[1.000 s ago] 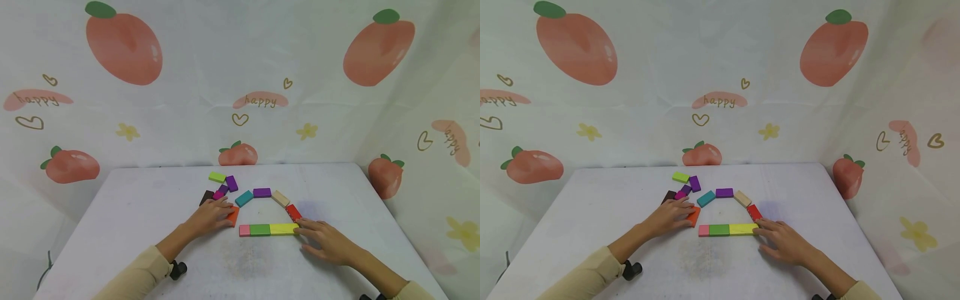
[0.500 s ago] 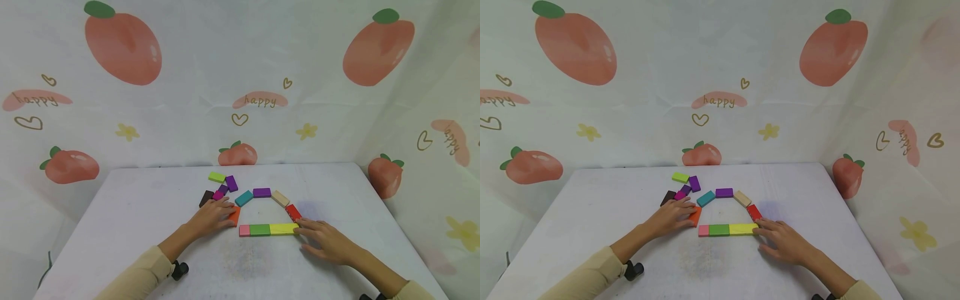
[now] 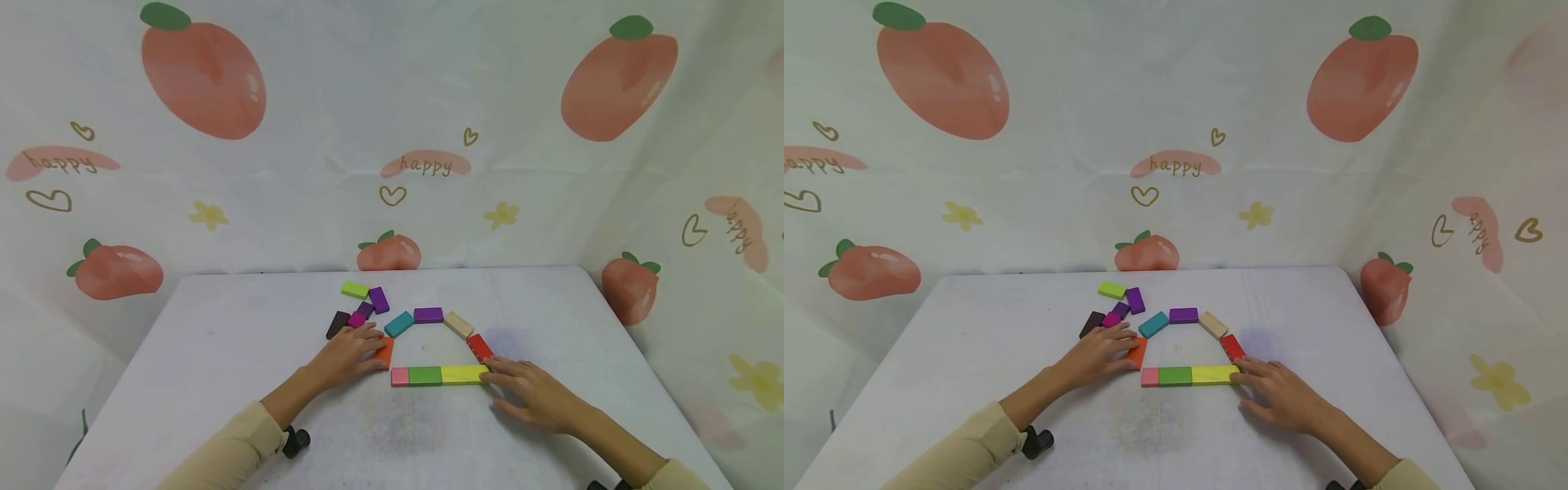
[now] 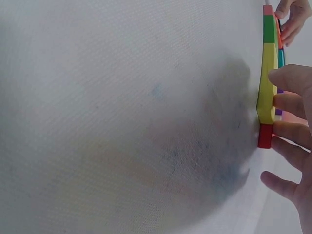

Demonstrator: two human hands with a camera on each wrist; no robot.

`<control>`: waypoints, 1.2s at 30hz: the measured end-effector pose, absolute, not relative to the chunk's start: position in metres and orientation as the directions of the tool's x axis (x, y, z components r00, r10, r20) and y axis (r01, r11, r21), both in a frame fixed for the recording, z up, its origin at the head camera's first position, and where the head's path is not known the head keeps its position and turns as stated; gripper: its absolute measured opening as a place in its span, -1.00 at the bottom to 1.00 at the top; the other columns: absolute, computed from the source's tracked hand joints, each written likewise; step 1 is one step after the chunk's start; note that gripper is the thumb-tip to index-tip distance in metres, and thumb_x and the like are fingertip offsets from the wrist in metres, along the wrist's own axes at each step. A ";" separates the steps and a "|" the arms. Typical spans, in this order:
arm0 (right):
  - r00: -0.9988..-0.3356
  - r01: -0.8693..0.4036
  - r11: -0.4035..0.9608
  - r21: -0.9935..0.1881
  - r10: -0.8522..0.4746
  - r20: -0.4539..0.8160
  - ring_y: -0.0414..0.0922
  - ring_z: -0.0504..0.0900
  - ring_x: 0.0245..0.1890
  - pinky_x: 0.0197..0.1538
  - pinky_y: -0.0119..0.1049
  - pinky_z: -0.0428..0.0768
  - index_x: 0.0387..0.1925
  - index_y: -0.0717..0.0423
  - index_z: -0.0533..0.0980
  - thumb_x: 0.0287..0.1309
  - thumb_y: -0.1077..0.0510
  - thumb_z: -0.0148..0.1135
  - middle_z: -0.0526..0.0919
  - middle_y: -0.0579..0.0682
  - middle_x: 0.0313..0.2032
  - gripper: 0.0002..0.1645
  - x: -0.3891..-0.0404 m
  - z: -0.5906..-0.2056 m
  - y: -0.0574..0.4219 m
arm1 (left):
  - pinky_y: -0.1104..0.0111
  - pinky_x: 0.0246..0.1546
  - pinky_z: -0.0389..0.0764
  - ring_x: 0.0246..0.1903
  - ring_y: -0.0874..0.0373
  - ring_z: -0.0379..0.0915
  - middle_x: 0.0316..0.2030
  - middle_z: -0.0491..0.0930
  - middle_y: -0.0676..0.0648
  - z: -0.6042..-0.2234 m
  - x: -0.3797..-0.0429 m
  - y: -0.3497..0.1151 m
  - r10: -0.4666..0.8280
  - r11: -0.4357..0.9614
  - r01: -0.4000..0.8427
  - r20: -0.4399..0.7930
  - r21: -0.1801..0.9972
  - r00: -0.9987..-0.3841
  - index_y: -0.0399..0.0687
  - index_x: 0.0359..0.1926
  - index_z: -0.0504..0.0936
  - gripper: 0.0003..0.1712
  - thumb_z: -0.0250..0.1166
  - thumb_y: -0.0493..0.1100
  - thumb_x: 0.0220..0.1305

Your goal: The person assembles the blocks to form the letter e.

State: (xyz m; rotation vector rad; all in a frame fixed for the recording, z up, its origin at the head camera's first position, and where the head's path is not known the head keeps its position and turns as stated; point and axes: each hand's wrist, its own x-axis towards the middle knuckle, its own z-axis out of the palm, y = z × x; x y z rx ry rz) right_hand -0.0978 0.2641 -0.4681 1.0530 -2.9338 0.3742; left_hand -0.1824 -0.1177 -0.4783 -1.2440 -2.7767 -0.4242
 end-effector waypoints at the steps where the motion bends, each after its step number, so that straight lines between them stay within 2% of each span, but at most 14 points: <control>1: -0.775 -0.628 0.747 -0.221 -0.627 0.083 0.04 0.53 0.23 0.12 0.14 0.55 0.12 -0.09 0.61 0.16 -0.06 0.40 0.55 0.03 0.25 -0.52 -0.098 -0.469 0.264 | -0.01 0.11 0.50 0.31 -0.11 0.37 0.13 0.62 -0.11 -0.478 -0.182 -0.117 0.722 0.633 0.742 0.178 0.220 -0.669 -0.12 0.15 0.67 -0.40 0.37 0.17 0.23; 15: -0.769 -0.636 0.740 -0.220 -0.631 0.099 0.03 0.54 0.22 0.10 0.13 0.57 0.11 -0.08 0.62 0.15 -0.05 0.40 0.56 0.03 0.24 -0.52 -0.097 -0.470 0.265 | 0.00 0.12 0.50 0.29 -0.09 0.39 0.13 0.62 -0.10 -0.480 -0.183 -0.118 0.729 0.634 0.747 0.169 0.202 -0.664 -0.11 0.15 0.67 -0.41 0.37 0.16 0.24; 22: -0.765 -0.642 0.735 -0.219 -0.636 0.106 0.04 0.54 0.22 0.09 0.14 0.57 0.12 -0.08 0.62 0.15 -0.04 0.41 0.56 0.04 0.24 -0.52 -0.097 -0.469 0.264 | -0.01 0.13 0.50 0.30 -0.09 0.38 0.14 0.62 -0.09 -0.477 -0.183 -0.119 0.731 0.627 0.744 0.155 0.230 -0.664 -0.09 0.17 0.66 -0.40 0.36 0.17 0.25; 26: -0.764 -0.642 0.736 -0.214 -0.637 0.102 0.04 0.54 0.23 0.09 0.14 0.57 0.12 -0.08 0.62 0.15 -0.05 0.41 0.55 0.04 0.25 -0.52 -0.098 -0.469 0.264 | -0.05 0.12 0.51 0.27 -0.09 0.41 0.11 0.64 -0.10 -0.475 -0.186 -0.124 0.717 0.621 0.742 0.200 0.250 -0.668 -0.10 0.15 0.67 -0.47 0.41 0.07 0.24; 31: -0.759 -0.649 0.731 -0.210 -0.643 0.107 0.05 0.52 0.24 0.09 0.12 0.58 0.12 -0.07 0.62 0.14 -0.04 0.42 0.55 0.04 0.25 -0.51 -0.099 -0.470 0.265 | -0.10 0.12 0.51 0.26 -0.09 0.44 0.11 0.65 -0.11 -0.471 -0.193 -0.135 0.640 0.677 0.696 0.273 0.241 -0.718 -0.14 0.15 0.66 -0.46 0.47 -0.03 0.18; 36: -0.762 -0.645 0.733 -0.214 -0.639 0.105 0.05 0.52 0.24 0.09 0.12 0.58 0.11 -0.08 0.62 0.13 -0.04 0.42 0.55 0.04 0.25 -0.51 -0.099 -0.471 0.265 | -0.13 0.15 0.47 0.31 -0.12 0.37 0.17 0.60 -0.15 -0.468 -0.203 -0.148 0.543 0.752 0.599 0.258 0.273 -0.799 -0.15 0.20 0.62 -0.41 0.47 -0.03 0.18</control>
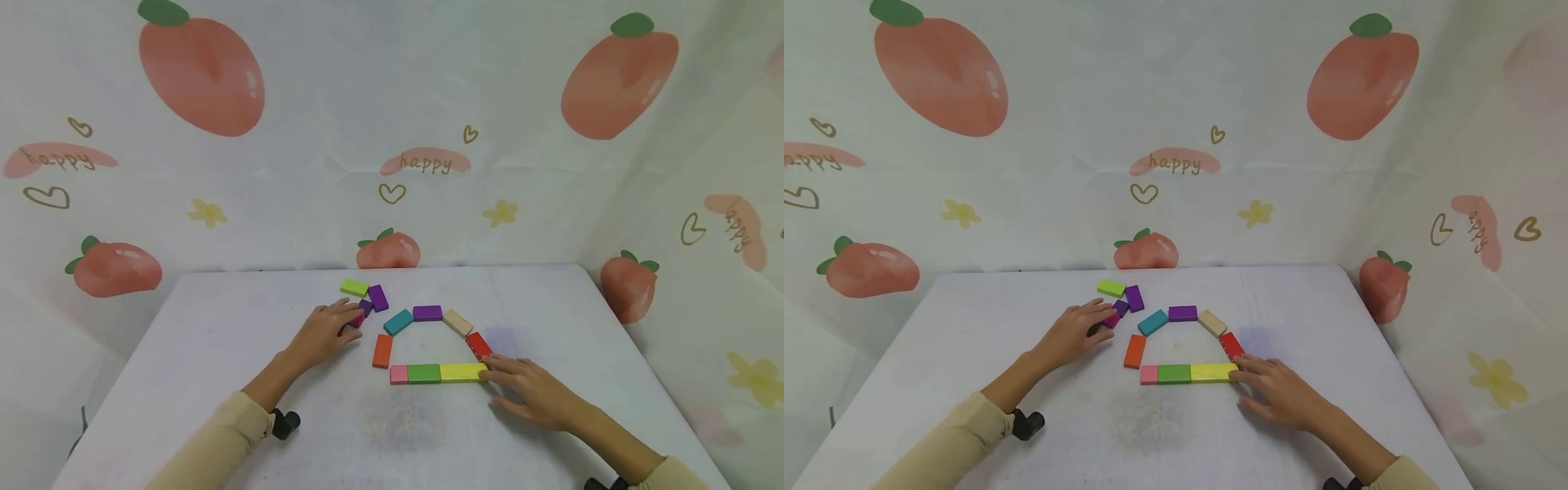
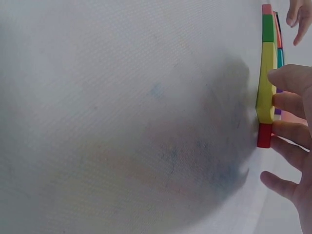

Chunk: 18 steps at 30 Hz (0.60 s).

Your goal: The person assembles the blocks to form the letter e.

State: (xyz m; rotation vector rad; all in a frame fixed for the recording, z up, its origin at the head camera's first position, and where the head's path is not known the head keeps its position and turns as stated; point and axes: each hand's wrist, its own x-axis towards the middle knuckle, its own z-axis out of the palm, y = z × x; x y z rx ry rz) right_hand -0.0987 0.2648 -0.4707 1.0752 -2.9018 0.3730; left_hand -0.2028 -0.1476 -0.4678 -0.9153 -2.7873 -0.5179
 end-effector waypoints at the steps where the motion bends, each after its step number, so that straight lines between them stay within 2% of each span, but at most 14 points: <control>1: -0.763 -0.643 0.735 -0.216 -0.638 0.103 0.05 0.52 0.24 0.09 0.12 0.58 0.11 -0.08 0.62 0.14 -0.04 0.42 0.55 0.04 0.25 -0.51 -0.099 -0.471 0.265 | -0.13 0.17 0.45 0.32 -0.13 0.35 0.19 0.59 -0.16 -0.468 -0.205 -0.150 0.528 0.763 0.581 0.247 0.283 -0.813 -0.16 0.21 0.61 -0.41 0.47 -0.03 0.19; 10: -0.772 -0.632 0.744 -0.219 -0.630 0.087 0.06 0.51 0.25 0.10 0.13 0.57 0.12 -0.07 0.62 0.15 -0.05 0.41 0.54 0.04 0.26 -0.52 -0.097 -0.469 0.264 | -0.19 0.21 0.37 0.36 -0.21 0.27 0.27 0.50 -0.22 -0.471 -0.212 -0.178 0.504 0.790 0.504 0.096 0.349 -0.858 -0.21 0.24 0.57 -0.43 0.40 -0.07 0.27; 14: -0.772 -0.632 0.744 -0.215 -0.630 0.090 0.05 0.51 0.25 0.10 0.13 0.57 0.12 -0.08 0.62 0.15 -0.05 0.41 0.54 0.04 0.26 -0.51 -0.097 -0.469 0.264 | -0.22 0.21 0.35 0.36 -0.25 0.24 0.29 0.47 -0.24 -0.471 -0.211 -0.187 0.524 0.783 0.500 0.041 0.370 -0.851 -0.23 0.24 0.57 -0.49 0.33 -0.11 0.34; 18: -0.767 -0.638 0.739 -0.215 -0.634 0.097 0.05 0.51 0.26 0.09 0.11 0.58 0.13 -0.07 0.62 0.14 -0.04 0.41 0.53 0.04 0.27 -0.51 -0.097 -0.470 0.265 | -0.22 0.21 0.35 0.36 -0.26 0.25 0.28 0.48 -0.24 -0.473 -0.208 -0.195 0.545 0.766 0.521 0.048 0.377 -0.837 -0.24 0.23 0.58 -0.53 0.31 -0.15 0.35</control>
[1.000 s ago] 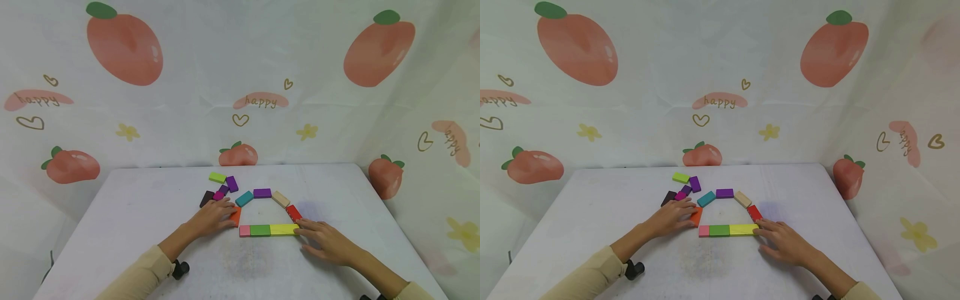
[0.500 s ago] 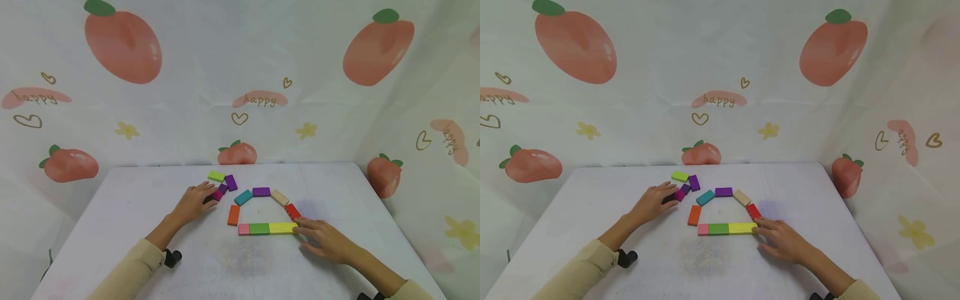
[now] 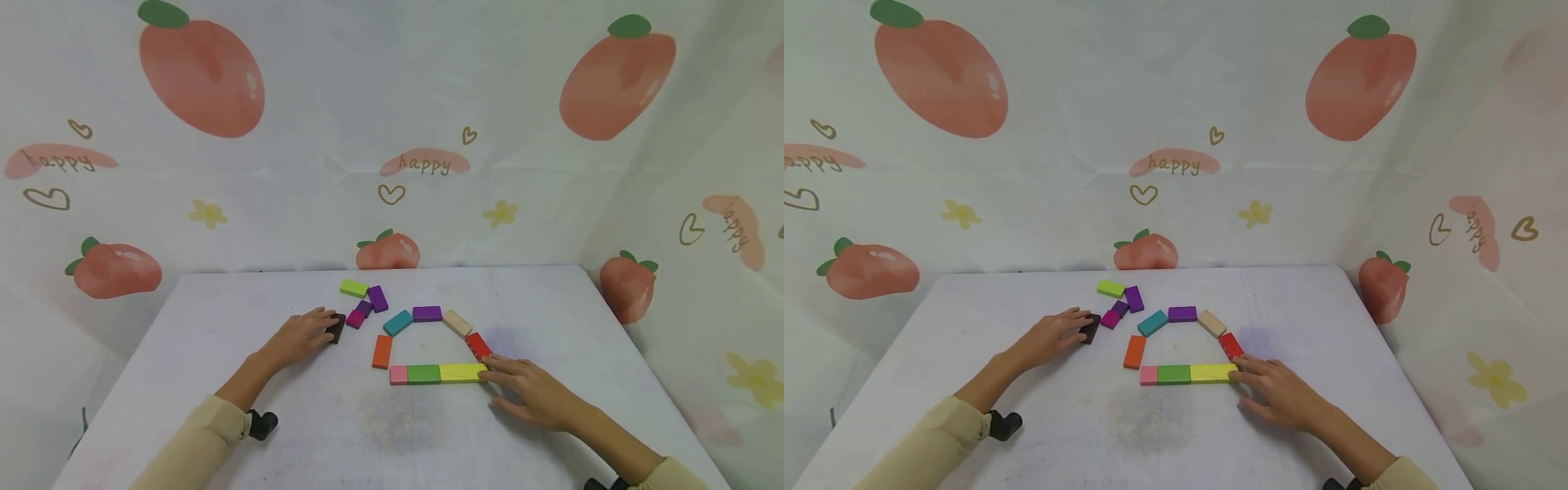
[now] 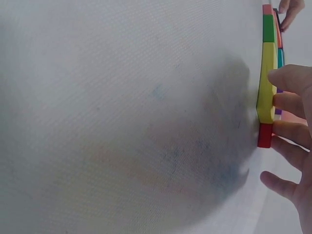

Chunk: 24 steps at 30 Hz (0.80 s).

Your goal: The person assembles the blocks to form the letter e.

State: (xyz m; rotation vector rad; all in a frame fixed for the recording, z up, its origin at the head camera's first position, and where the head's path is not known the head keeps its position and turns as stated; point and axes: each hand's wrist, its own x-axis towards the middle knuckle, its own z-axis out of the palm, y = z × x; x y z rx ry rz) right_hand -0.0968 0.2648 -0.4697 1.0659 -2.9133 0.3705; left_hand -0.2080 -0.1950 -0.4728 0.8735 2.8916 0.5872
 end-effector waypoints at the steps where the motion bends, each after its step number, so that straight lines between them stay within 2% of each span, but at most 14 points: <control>1: -0.766 -0.640 0.738 -0.214 -0.636 0.099 0.05 0.51 0.25 0.09 0.11 0.58 0.12 -0.06 0.62 0.15 -0.04 0.41 0.53 0.04 0.27 -0.51 -0.097 -0.470 0.265 | -0.22 0.21 0.35 0.36 -0.26 0.25 0.28 0.48 -0.24 -0.474 -0.207 -0.197 0.550 0.762 0.527 0.054 0.375 -0.834 -0.24 0.22 0.59 -0.53 0.31 -0.16 0.35; 13: -0.767 -0.638 0.737 -0.223 -0.635 0.094 0.06 0.52 0.24 0.09 0.13 0.58 0.12 -0.06 0.62 0.16 -0.05 0.40 0.54 0.05 0.26 -0.51 -0.097 -0.468 0.265 | -0.13 0.14 0.47 0.29 -0.19 0.37 0.16 0.61 -0.17 -0.478 -0.183 -0.203 0.573 0.735 0.583 0.144 0.346 -0.807 -0.18 0.07 0.71 -0.52 0.47 -0.05 0.17; 24: -0.760 -0.647 0.729 -0.221 -0.639 0.116 0.08 0.52 0.24 0.09 0.13 0.58 0.11 -0.03 0.63 0.12 -0.01 0.43 0.55 0.07 0.25 -0.51 -0.097 -0.468 0.264 | 0.00 0.06 0.56 0.20 -0.05 0.48 0.17 0.57 -0.13 -0.479 -0.162 -0.195 0.692 0.657 0.699 0.142 0.284 -0.708 -0.10 0.12 0.70 -0.50 0.45 -0.01 0.19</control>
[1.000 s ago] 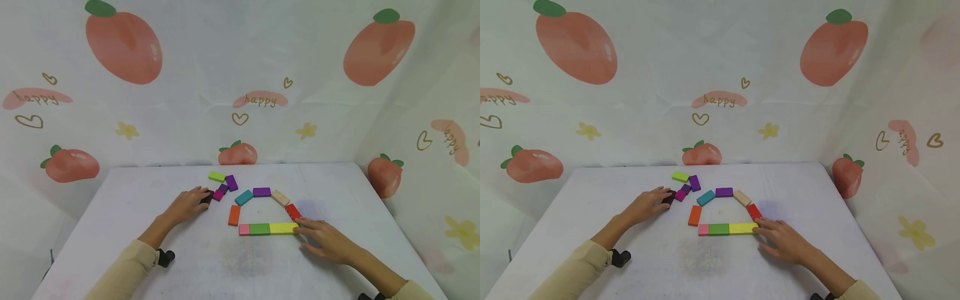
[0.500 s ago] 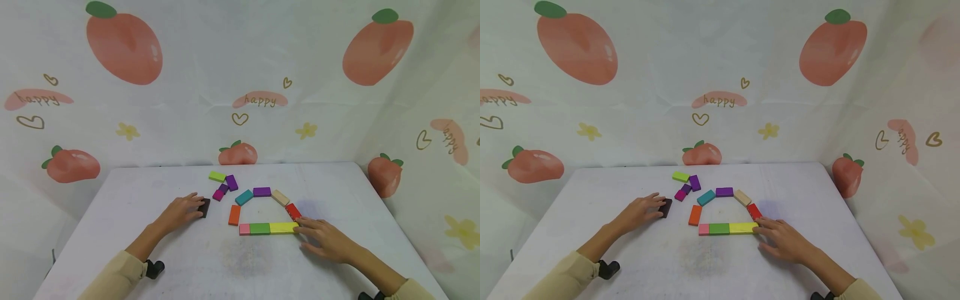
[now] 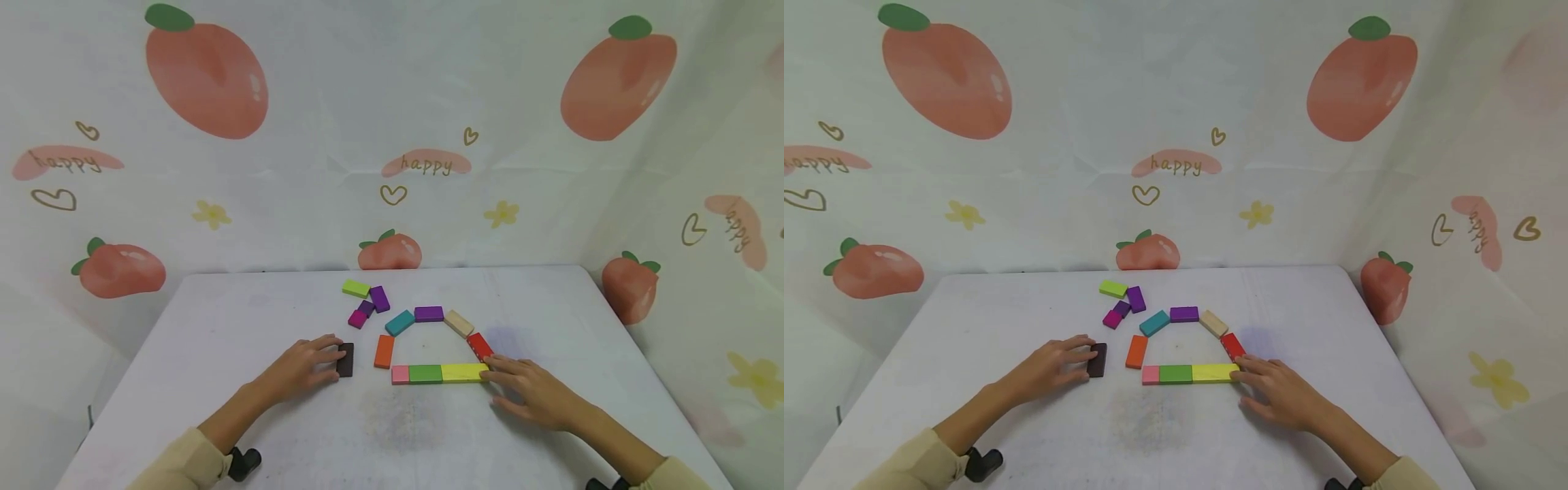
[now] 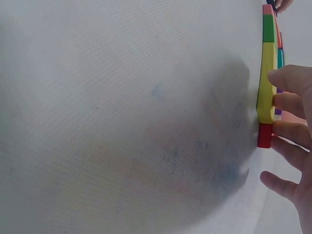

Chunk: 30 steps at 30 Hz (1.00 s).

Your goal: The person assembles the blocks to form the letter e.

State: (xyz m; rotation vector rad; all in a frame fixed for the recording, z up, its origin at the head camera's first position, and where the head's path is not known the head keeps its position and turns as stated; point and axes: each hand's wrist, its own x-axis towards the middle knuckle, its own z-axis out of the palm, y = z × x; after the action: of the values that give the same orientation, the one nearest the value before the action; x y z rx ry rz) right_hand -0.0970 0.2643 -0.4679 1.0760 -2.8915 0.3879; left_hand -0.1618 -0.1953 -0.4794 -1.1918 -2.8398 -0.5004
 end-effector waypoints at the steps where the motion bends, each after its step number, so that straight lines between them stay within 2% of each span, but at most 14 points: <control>1: -0.761 -0.647 0.730 -0.221 -0.639 0.115 0.08 0.52 0.24 0.09 0.13 0.58 0.11 -0.03 0.63 0.12 -0.01 0.43 0.55 0.07 0.25 -0.51 -0.097 -0.468 0.264 | 0.01 0.05 0.57 0.19 -0.04 0.48 0.18 0.56 -0.13 -0.480 -0.161 -0.194 0.699 0.650 0.707 0.144 0.279 -0.700 -0.10 0.12 0.69 -0.50 0.46 0.00 0.19; 8: -0.760 -0.648 0.729 -0.219 -0.640 0.118 0.07 0.52 0.25 0.09 0.13 0.58 0.11 -0.04 0.62 0.13 -0.01 0.43 0.55 0.06 0.25 -0.51 -0.097 -0.469 0.264 | 0.08 0.00 0.62 0.11 0.04 0.53 0.09 0.61 -0.07 -0.483 -0.153 -0.187 0.734 0.597 0.761 0.211 0.254 -0.646 -0.06 0.06 0.74 -0.49 0.51 0.04 0.10; 16: -0.750 -0.661 0.722 -0.206 -0.645 0.148 0.05 0.54 0.23 0.07 0.11 0.59 0.11 -0.06 0.63 0.11 -0.02 0.44 0.56 0.05 0.24 -0.51 -0.097 -0.471 0.266 | 0.13 0.05 0.60 0.10 0.09 0.51 0.07 0.62 -0.04 -0.484 -0.142 -0.175 0.763 0.548 0.796 0.236 0.256 -0.601 -0.02 0.03 0.75 -0.49 0.49 0.10 0.10; 23: -0.756 -0.653 0.726 -0.215 -0.642 0.131 0.05 0.53 0.23 0.08 0.12 0.58 0.11 -0.05 0.63 0.12 -0.02 0.43 0.56 0.05 0.24 -0.51 -0.096 -0.471 0.265 | 0.16 0.08 0.57 0.11 0.11 0.48 0.08 0.60 -0.03 -0.486 -0.133 -0.167 0.771 0.553 0.791 0.199 0.262 -0.605 0.01 0.13 0.70 -0.49 0.43 0.10 0.20; 30: -0.748 -0.664 0.721 -0.200 -0.645 0.157 0.05 0.54 0.22 0.08 0.12 0.59 0.11 -0.05 0.62 0.10 0.00 0.45 0.56 0.06 0.24 -0.49 -0.097 -0.471 0.265 | 0.18 0.09 0.56 0.11 0.15 0.47 0.06 0.61 0.00 -0.485 -0.132 -0.161 0.774 0.544 0.801 0.219 0.251 -0.595 0.04 0.10 0.72 -0.52 0.45 0.09 0.18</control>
State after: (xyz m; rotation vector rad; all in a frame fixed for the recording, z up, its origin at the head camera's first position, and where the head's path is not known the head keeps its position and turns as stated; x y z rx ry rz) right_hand -0.0967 0.2654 -0.4707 1.0830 -2.8428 0.3763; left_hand -0.1317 -0.1614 -0.4853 -1.3729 -2.6878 -0.5016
